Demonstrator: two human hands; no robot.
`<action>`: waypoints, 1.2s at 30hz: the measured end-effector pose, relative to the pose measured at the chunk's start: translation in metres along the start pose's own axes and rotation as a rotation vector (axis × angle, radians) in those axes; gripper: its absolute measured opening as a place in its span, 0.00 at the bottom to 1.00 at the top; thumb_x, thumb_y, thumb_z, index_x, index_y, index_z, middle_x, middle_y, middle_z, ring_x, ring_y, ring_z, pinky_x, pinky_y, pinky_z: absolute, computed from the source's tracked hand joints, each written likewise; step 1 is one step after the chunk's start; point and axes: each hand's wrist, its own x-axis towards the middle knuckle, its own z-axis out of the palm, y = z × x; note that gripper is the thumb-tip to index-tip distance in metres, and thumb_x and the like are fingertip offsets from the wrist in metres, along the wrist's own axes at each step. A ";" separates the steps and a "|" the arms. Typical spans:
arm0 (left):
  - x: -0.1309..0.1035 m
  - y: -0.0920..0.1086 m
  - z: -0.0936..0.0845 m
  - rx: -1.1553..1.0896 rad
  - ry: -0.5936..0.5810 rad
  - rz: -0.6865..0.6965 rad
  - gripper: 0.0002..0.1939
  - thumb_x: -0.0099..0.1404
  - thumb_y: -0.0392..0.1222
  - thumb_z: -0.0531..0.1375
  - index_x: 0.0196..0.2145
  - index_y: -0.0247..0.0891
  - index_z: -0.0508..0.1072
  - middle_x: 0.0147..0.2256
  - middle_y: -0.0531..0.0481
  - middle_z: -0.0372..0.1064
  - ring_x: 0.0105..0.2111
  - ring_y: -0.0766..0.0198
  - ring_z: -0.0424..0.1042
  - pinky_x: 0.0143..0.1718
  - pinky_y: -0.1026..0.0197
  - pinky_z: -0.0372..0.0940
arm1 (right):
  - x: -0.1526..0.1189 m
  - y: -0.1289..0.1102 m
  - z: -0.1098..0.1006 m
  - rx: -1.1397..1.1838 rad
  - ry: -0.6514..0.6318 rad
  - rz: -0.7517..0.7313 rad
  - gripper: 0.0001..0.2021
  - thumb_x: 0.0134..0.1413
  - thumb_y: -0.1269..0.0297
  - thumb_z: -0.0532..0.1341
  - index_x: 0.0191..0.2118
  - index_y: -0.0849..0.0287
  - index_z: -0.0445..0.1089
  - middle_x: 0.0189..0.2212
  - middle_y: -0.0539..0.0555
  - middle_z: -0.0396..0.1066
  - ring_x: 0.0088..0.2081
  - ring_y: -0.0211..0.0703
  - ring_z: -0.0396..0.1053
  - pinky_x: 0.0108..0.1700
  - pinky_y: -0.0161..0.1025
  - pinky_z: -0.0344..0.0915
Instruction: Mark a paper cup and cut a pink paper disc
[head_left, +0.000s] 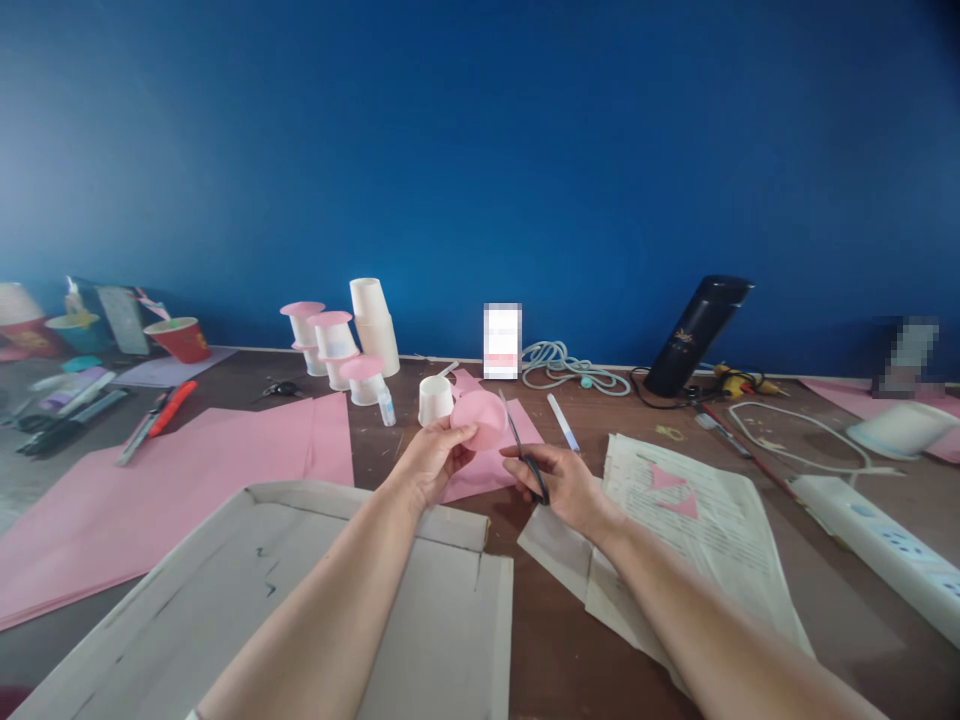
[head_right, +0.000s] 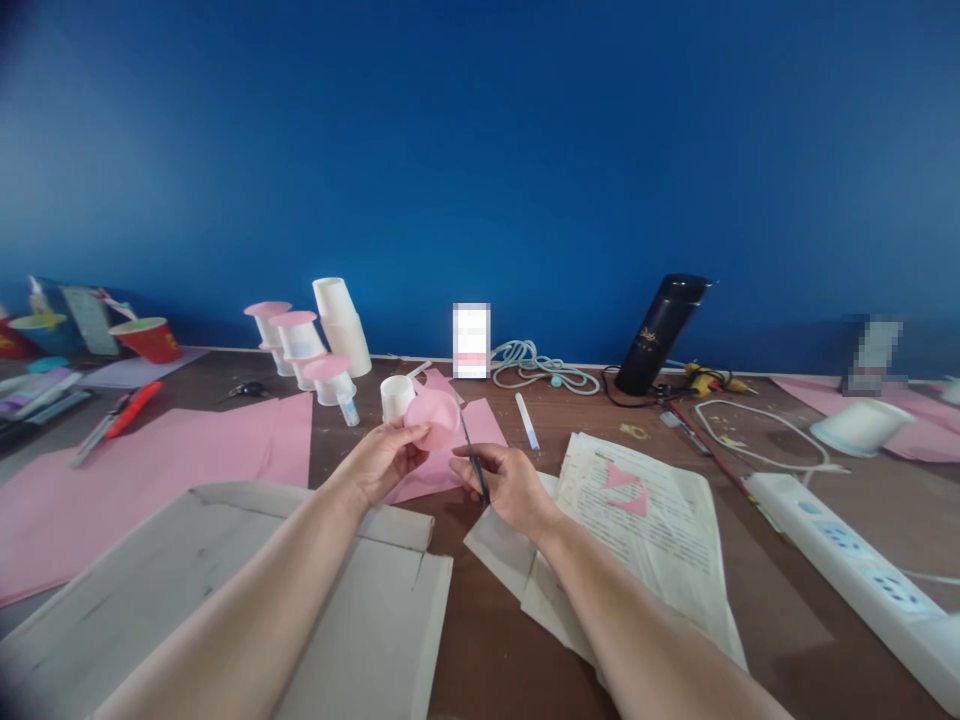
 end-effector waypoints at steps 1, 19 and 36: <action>0.000 0.000 0.000 -0.001 0.001 0.000 0.10 0.49 0.33 0.68 0.32 0.33 0.76 0.29 0.49 0.72 0.27 0.70 0.68 0.30 0.68 0.62 | 0.000 0.000 0.000 -0.004 -0.001 -0.002 0.22 0.50 0.48 0.64 0.43 0.63 0.74 0.18 0.47 0.65 0.22 0.35 0.62 0.26 0.34 0.58; 0.001 -0.001 -0.001 0.007 0.016 0.019 0.12 0.48 0.35 0.69 0.33 0.34 0.76 0.29 0.50 0.72 0.28 0.70 0.68 0.30 0.68 0.62 | -0.001 -0.002 0.000 -0.016 0.005 0.019 0.22 0.50 0.47 0.63 0.43 0.60 0.74 0.19 0.47 0.66 0.22 0.36 0.64 0.26 0.34 0.59; 0.002 -0.001 -0.002 0.035 0.024 0.035 0.13 0.47 0.36 0.70 0.32 0.33 0.76 0.28 0.50 0.71 0.27 0.71 0.67 0.30 0.68 0.61 | -0.001 -0.003 0.001 0.000 0.007 0.006 0.22 0.49 0.47 0.63 0.43 0.61 0.74 0.18 0.47 0.66 0.21 0.35 0.63 0.26 0.34 0.59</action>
